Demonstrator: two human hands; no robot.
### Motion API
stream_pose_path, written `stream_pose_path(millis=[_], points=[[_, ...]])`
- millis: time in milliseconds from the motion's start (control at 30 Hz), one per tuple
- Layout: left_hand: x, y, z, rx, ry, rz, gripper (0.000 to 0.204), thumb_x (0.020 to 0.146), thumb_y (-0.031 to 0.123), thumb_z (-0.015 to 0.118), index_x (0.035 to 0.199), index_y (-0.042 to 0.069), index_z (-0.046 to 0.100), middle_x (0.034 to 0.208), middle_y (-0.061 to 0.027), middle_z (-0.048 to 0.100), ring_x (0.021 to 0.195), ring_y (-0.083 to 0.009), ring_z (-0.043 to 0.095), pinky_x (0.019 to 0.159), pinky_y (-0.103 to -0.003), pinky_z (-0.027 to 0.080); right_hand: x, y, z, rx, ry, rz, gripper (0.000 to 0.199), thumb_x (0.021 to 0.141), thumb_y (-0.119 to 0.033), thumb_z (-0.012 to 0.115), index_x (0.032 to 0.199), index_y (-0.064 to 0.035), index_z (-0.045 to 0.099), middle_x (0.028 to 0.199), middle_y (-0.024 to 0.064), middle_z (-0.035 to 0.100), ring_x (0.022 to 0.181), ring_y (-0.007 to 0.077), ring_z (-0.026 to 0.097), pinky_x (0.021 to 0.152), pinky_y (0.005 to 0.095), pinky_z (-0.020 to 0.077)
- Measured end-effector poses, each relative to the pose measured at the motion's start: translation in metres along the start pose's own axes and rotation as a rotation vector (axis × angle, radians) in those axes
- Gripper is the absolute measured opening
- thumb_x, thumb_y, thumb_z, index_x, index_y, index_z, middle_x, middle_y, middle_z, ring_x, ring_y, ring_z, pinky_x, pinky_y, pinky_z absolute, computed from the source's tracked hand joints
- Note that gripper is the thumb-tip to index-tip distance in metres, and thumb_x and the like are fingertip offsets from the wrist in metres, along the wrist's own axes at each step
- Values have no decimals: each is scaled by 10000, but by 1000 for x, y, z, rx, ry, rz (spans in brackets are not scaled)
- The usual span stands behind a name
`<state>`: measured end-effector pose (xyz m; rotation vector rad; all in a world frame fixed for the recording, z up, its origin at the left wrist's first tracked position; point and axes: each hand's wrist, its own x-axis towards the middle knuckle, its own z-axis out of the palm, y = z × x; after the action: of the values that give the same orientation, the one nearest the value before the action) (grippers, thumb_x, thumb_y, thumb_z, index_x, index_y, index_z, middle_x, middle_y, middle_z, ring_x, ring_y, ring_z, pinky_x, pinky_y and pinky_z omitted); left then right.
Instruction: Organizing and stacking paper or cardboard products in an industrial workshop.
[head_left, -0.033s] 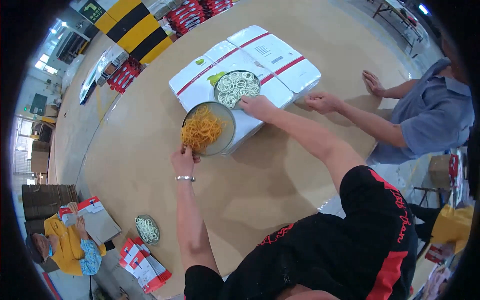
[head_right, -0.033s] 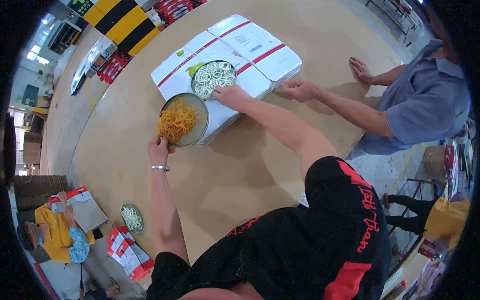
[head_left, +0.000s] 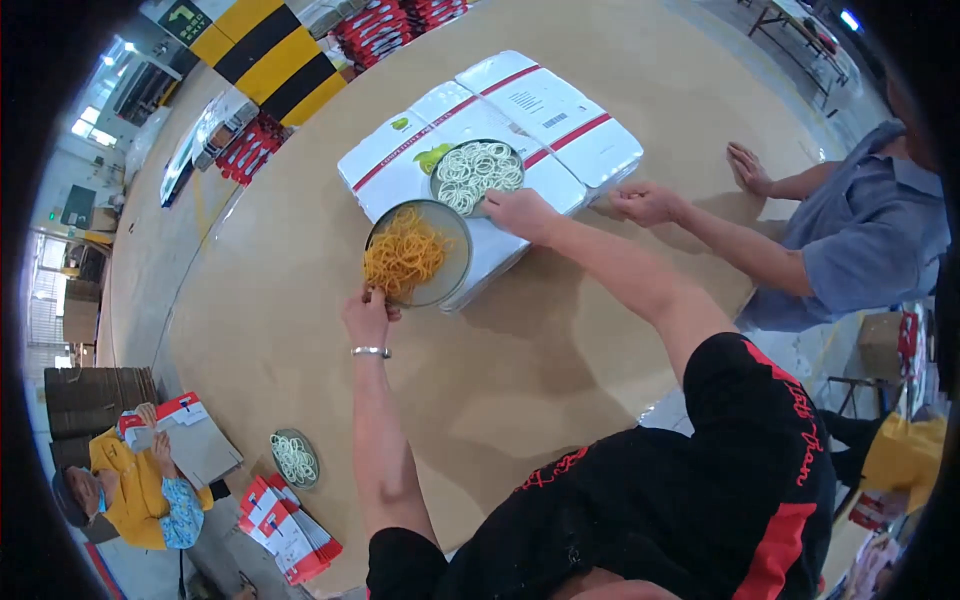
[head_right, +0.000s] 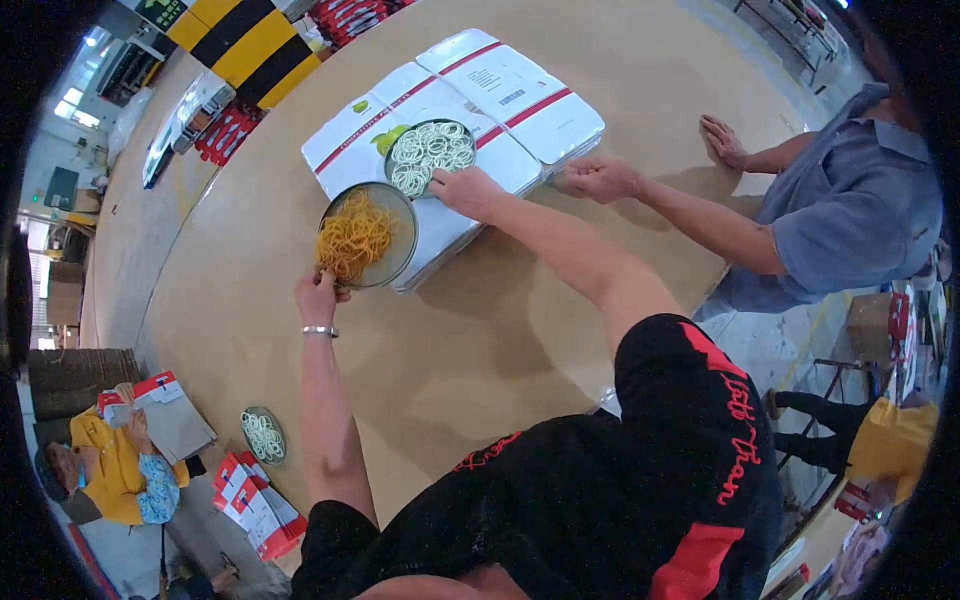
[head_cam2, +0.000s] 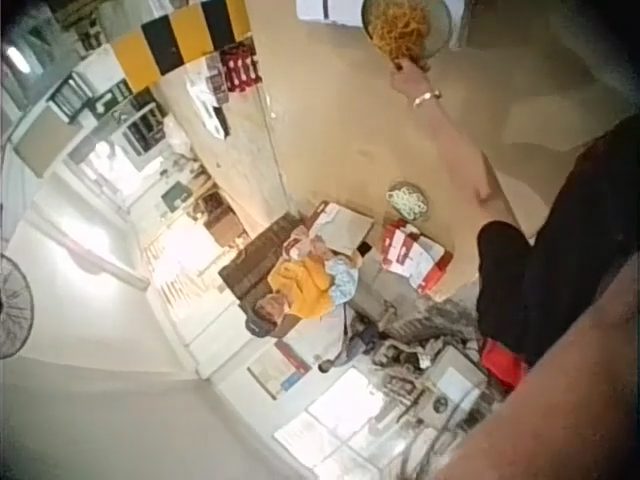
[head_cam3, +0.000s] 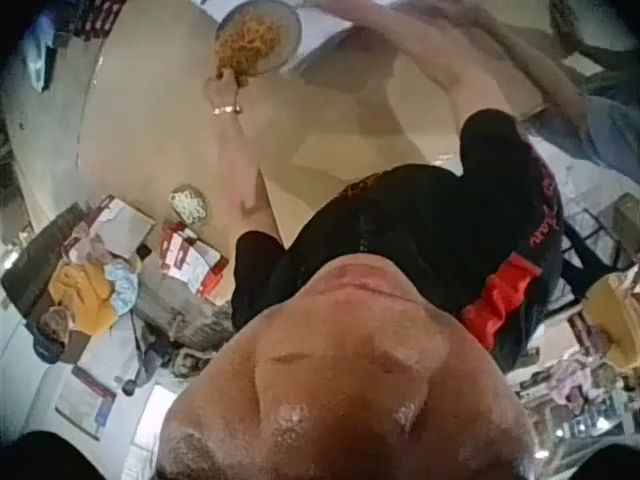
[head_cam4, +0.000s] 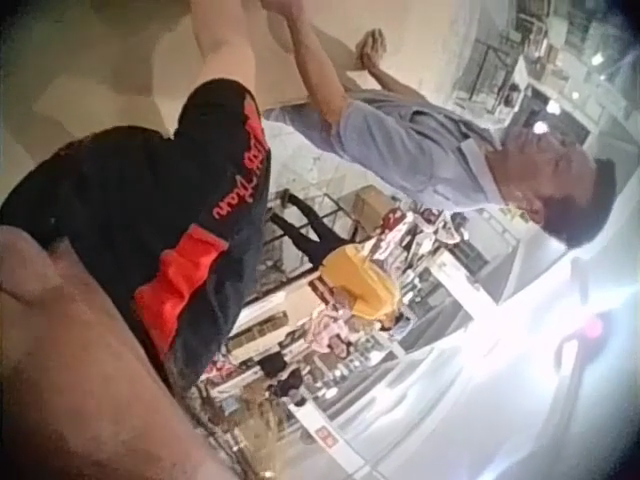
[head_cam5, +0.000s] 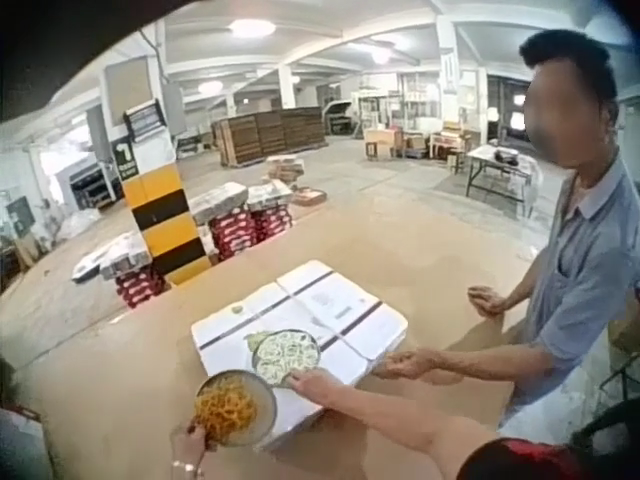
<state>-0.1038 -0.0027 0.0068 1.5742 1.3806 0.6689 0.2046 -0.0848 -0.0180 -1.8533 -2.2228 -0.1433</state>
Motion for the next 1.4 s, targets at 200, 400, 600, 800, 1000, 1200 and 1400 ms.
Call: stream_pose_path(millis=[200,400,600,800,1000,1200,1400], points=[[32,16,46,-20,0,-50,183,876,62,520,936,-92,598,691,-120,614,464,-182,607,397,-297,531,-37,66,-21,-59,107,72,181,795,-71,515,976,-66,512,944,86,516,685,257,634,547,368,528],[57,28,93,17,18,-29,266,856,77,528,1058,-75,614,624,-128,610,451,-172,612,409,-305,517,-60,113,-11,-35,53,243,176,794,-35,499,966,-74,496,931,102,525,729,306,636,575,415,510],[82,37,125,425,44,108,331,807,261,631,1039,28,656,902,-189,673,761,-311,668,752,-401,529,-74,136,-10,-18,40,389,248,840,-119,552,1079,-93,491,1089,125,539,755,333,650,607,423,540],[70,39,119,343,-10,250,347,811,267,642,1066,32,642,994,-168,670,923,-286,646,817,-381,512,-50,43,-7,180,180,287,342,836,-273,623,1139,-133,551,1090,95,540,838,315,624,682,401,515],[-18,24,125,247,49,415,598,829,171,573,1386,136,359,1224,-213,515,1111,-342,523,955,-418,430,-81,-51,5,358,127,130,329,850,-63,571,1177,-83,540,1094,132,532,946,308,575,798,407,484],[-232,-74,24,222,-147,388,467,892,196,542,1343,153,425,1069,-167,558,902,-342,586,776,-421,481,-169,-193,32,634,-217,-35,364,792,-15,581,1150,-42,529,1131,157,520,1035,340,524,866,405,455],[-483,-203,-57,177,-3,-58,310,865,182,602,1158,82,595,902,-104,647,724,-258,615,673,-346,498,-215,-309,37,551,-295,-385,358,775,-62,578,1131,-55,544,1171,154,517,1073,344,500,885,428,431]])
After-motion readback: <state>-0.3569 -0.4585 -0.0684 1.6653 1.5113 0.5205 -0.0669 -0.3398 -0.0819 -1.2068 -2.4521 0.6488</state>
